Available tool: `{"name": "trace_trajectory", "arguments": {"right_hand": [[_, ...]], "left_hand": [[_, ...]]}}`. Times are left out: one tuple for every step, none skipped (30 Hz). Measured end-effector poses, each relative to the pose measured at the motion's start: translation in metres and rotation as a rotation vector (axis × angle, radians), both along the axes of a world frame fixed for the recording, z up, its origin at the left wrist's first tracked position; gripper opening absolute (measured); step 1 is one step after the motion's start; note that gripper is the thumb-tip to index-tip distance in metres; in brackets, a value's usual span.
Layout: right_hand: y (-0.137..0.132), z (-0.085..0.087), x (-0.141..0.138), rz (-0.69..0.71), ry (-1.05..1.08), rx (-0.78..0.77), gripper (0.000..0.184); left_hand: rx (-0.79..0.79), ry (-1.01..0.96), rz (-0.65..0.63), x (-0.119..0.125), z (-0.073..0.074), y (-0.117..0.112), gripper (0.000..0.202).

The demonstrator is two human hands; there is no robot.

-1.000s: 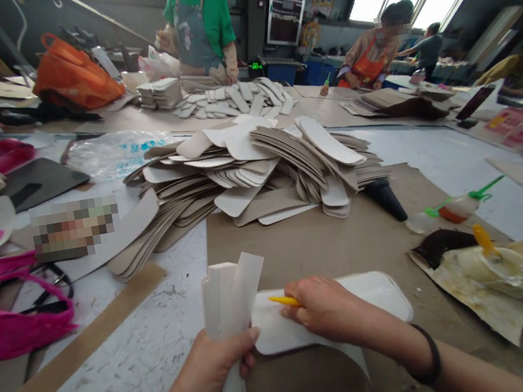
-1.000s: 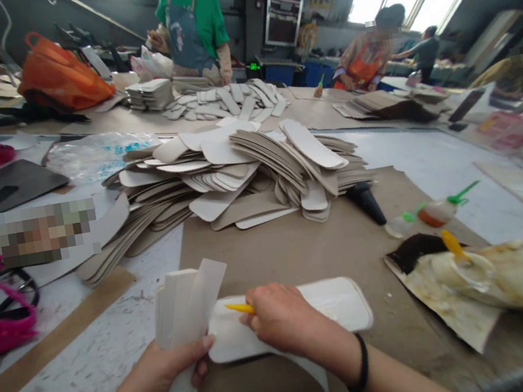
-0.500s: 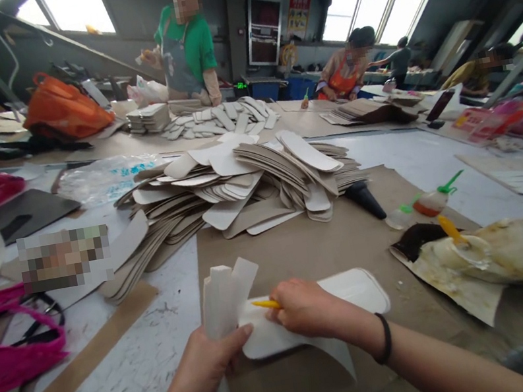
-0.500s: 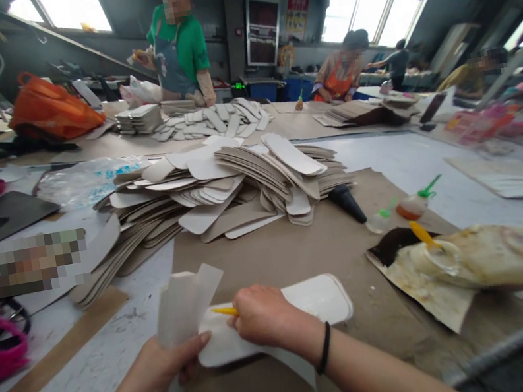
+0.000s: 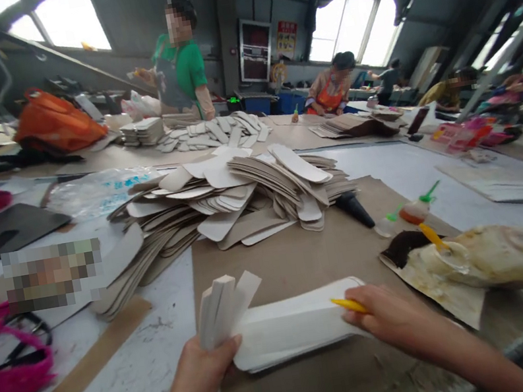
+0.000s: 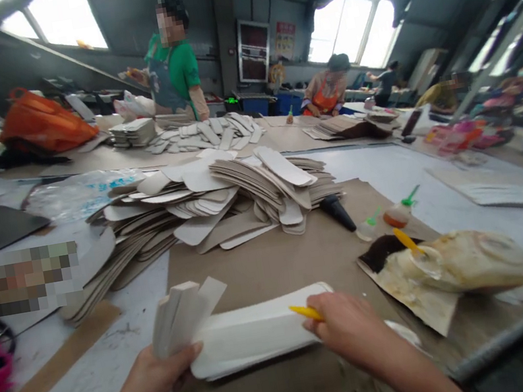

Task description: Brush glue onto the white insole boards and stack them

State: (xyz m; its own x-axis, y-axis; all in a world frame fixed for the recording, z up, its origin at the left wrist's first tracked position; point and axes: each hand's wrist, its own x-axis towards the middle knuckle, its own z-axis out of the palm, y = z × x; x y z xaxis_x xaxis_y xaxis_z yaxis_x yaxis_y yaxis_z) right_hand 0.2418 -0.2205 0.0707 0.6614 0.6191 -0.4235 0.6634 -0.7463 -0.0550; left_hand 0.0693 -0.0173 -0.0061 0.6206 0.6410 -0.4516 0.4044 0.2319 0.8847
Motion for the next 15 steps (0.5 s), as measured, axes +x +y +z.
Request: {"name": "trace_trajectory", "arguments": {"right_hand": [[-0.013, -0.009, 0.008, -0.027, -0.039, 0.013, 0.026], [-0.024, -0.020, 0.017, -0.057, -0.068, 0.030, 0.029], [-0.031, -0.032, 0.025, -0.060, -0.075, 0.048, 0.031], [-0.034, -0.042, 0.031, -0.039, -0.108, 0.079, 0.033], [-0.035, -0.048, 0.035, -0.042, -0.130, 0.097, 0.034], [-0.033, -0.050, 0.035, -0.071, -0.133, 0.052, 0.033], [-0.030, -0.048, 0.031, -0.095, -0.127, 0.004, 0.032], [-0.025, -0.042, 0.026, -0.110, -0.119, -0.045, 0.032], [-0.019, -0.034, 0.019, -0.107, -0.113, -0.088, 0.030], [-0.012, -0.027, 0.014, -0.096, -0.165, -0.092, 0.029], [-0.006, -0.020, 0.009, -0.102, -0.200, -0.103, 0.027], [-0.001, -0.014, 0.006, -0.102, -0.224, -0.106, 0.025], [0.003, -0.011, 0.004, -0.105, -0.244, -0.108, 0.024], [0.006, -0.009, 0.004, -0.109, -0.247, -0.111, 0.022], [0.006, -0.008, 0.004, -0.113, -0.243, -0.111, 0.021]], "left_hand": [[-0.038, -0.026, 0.001, 0.001, -0.001, 0.000, 0.027], [-0.073, -0.058, -0.001, 0.002, -0.002, 0.000, 0.025], [-0.103, -0.091, -0.009, 0.003, -0.004, 0.001, 0.023], [-0.113, -0.102, -0.002, 0.004, -0.005, 0.002, 0.022], [-0.100, -0.101, 0.001, 0.005, -0.006, 0.002, 0.023], [-0.086, -0.099, -0.003, 0.005, -0.007, 0.002, 0.024], [-0.069, -0.092, -0.003, 0.004, -0.006, 0.002, 0.025], [-0.060, -0.089, -0.007, 0.003, -0.004, 0.001, 0.027], [-0.063, -0.085, -0.011, 0.002, -0.003, 0.000, 0.029], [-0.066, -0.077, -0.015, 0.001, -0.001, 0.000, 0.031], [-0.067, -0.065, -0.021, 0.000, 0.000, 0.000, 0.031], [-0.066, -0.051, -0.026, 0.000, 0.001, 0.000, 0.032], [-0.068, -0.034, -0.036, -0.001, 0.001, 0.001, 0.032], [-0.072, -0.026, -0.049, -0.001, 0.001, 0.002, 0.033], [-0.077, -0.015, -0.053, -0.001, 0.002, 0.002, 0.034]]}}
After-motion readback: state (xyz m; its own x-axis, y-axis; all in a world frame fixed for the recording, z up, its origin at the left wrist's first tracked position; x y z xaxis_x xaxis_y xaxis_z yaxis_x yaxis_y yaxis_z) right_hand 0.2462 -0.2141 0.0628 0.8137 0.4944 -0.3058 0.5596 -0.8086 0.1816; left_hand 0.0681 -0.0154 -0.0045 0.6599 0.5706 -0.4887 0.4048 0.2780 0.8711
